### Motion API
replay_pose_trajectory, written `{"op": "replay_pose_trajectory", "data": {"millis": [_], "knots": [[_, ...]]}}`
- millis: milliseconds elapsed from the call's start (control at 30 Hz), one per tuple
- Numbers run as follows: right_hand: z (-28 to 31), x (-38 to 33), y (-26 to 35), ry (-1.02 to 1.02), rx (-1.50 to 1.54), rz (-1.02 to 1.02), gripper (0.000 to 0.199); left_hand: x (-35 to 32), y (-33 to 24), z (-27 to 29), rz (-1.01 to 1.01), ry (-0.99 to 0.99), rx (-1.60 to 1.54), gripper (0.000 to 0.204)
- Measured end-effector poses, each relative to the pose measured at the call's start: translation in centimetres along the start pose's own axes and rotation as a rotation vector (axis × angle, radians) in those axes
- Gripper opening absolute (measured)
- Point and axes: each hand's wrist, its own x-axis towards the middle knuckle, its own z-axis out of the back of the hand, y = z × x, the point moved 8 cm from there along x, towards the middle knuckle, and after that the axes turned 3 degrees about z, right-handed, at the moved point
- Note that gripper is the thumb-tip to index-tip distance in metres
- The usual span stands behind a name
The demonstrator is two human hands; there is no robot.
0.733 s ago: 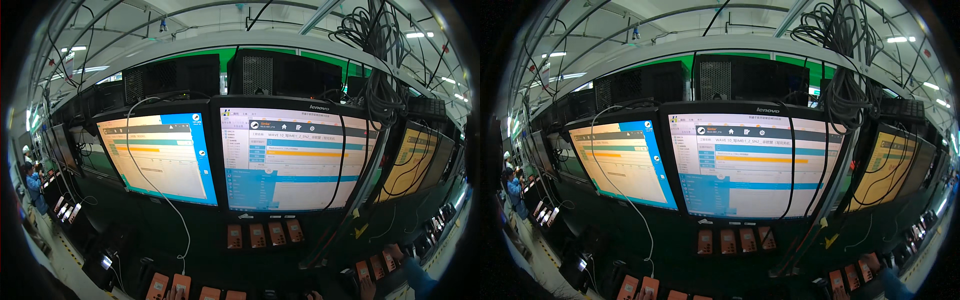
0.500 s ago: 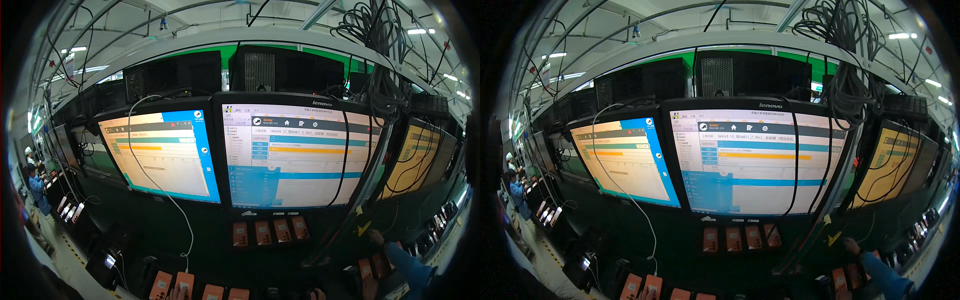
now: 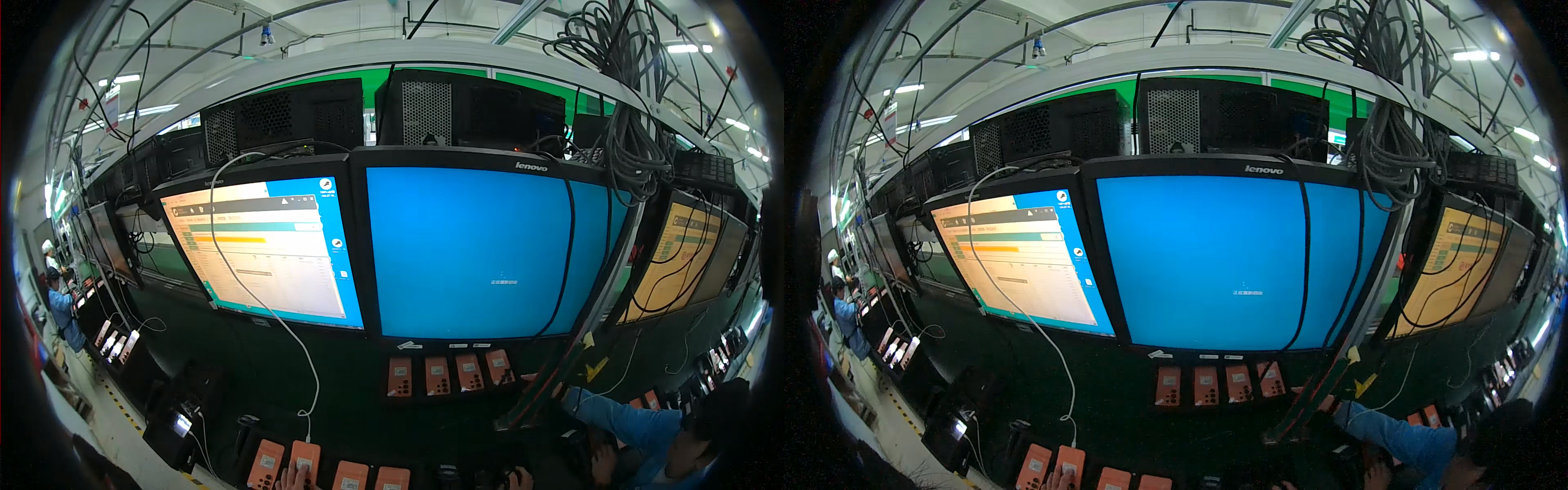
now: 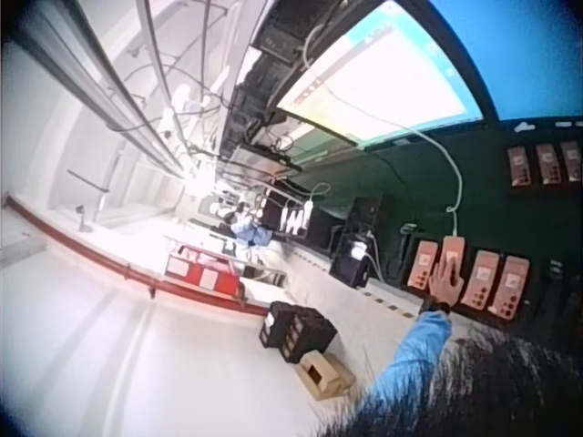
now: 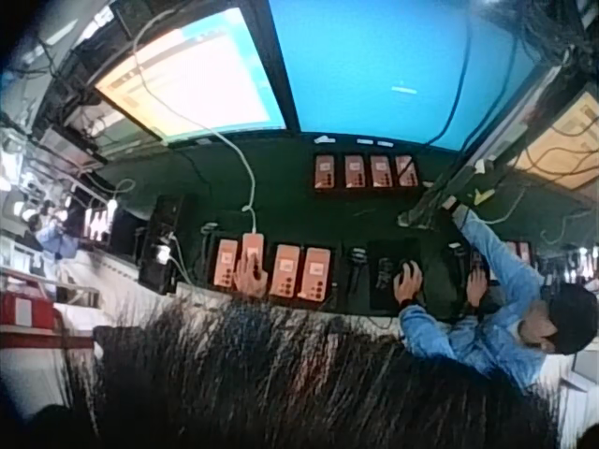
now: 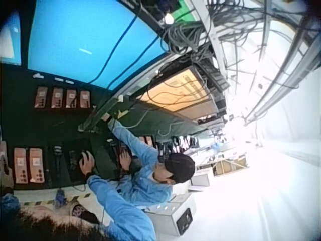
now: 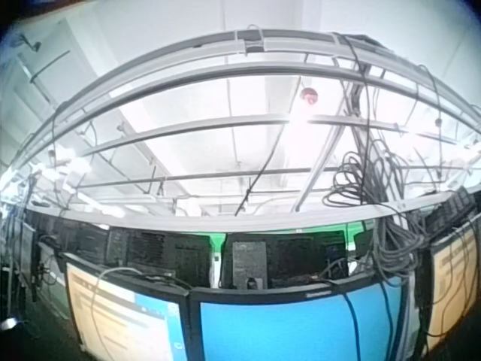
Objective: Testing and calibrating orange handheld electronic devices at an assembly line workstation.
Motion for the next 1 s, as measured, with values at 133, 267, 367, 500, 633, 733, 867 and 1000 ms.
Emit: {"op": "replay_pose_trajectory", "data": {"millis": [133, 267, 367, 500, 633, 733, 867, 1000], "knots": [[0.1, 0.4, 0.0, -0.003, -0.024, -0.012, 0.041, 0.0, 0.0, -0.8, -0.052, -0.047, 0.134, 0.064], [1.2, 0.5, 0.7, -0.127, -0.082, 0.033, 0.026, -0.4, -0.4, -0.7, -0.158, -0.244, 0.16, 0.061], [1.4, 0.5, 1.1, -0.158, -0.064, 0.028, 0.03, -0.3, 0.4, -1.8, -0.12, -0.154, 0.166, 0.062], [2.8, 0.4, 1.9, -0.173, -0.072, -0.031, 0.036, -0.2, 0.7, -2.3, -0.053, 0.03, 0.124, 0.061], [7.4, -0.2, 5.2, -0.215, 0.004, -0.066, 0.043, -0.7, -2.5, 1.6, -0.262, -0.21, 0.464, 0.055], [7.2, 0.8, 9.4, -0.121, 0.054, -0.028, 0.042, -0.8, -0.6, 1.6, -0.035, 0.15, 0.201, 0.053], [4.3, 3.1, 15.6, -0.071, 0.12, 0.089, 0.038, -4.3, 1.0, 6.8, -0.078, 0.307, -1.201, 0.054], [2.3, 2.6, 21.8, 0.039, 0.169, 0.199, 0.034, -5.5, 7.6, 11.8, 0.121, 0.228, -0.808, 0.052]]}}
